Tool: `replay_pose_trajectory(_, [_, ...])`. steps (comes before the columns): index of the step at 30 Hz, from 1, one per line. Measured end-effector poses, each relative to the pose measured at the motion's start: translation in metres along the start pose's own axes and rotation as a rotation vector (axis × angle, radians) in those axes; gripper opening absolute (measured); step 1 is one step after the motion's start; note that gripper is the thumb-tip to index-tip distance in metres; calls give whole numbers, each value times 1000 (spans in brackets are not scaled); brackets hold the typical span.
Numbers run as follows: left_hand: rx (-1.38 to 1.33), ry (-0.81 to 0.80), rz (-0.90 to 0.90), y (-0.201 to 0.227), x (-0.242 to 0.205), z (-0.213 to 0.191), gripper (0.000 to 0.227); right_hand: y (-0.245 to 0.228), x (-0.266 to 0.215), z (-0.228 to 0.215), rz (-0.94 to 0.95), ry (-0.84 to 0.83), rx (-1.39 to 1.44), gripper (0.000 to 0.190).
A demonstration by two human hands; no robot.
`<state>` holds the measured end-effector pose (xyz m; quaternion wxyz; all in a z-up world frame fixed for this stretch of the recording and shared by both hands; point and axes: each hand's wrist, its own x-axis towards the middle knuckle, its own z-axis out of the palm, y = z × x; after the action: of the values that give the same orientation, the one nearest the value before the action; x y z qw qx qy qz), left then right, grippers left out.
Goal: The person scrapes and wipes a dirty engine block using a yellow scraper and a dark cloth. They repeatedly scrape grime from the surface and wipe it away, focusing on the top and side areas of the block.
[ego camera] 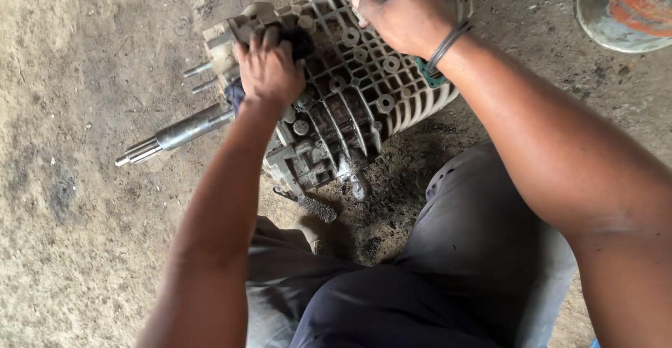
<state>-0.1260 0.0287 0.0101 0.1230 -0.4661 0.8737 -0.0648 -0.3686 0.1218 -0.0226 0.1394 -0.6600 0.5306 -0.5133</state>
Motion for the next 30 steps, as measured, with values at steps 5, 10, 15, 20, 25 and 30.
replay_pose_trajectory(5, [89,-67,-61,9,0,12,22,17,1,7,114,-38,11,12])
replay_pose_trajectory(10, [-60,-273,-97,-4,16,35,27,21,-2,14,140,-67,16,15])
replay_pose_trajectory(15, [-41,637,-31,-111,20,-4,16,44,2,14,94,-93,32,23])
replay_pose_trajectory(20, [-105,74,-74,-80,26,6,25,37,1,20,159,-109,109,24])
replay_pose_trajectory(25, [376,557,321,-37,29,66,24,34,0,20,251,-155,-46,24])
replay_pose_trajectory(30, [-64,-308,-26,-24,-2,-2,34,45,-3,13,185,-89,115,14])
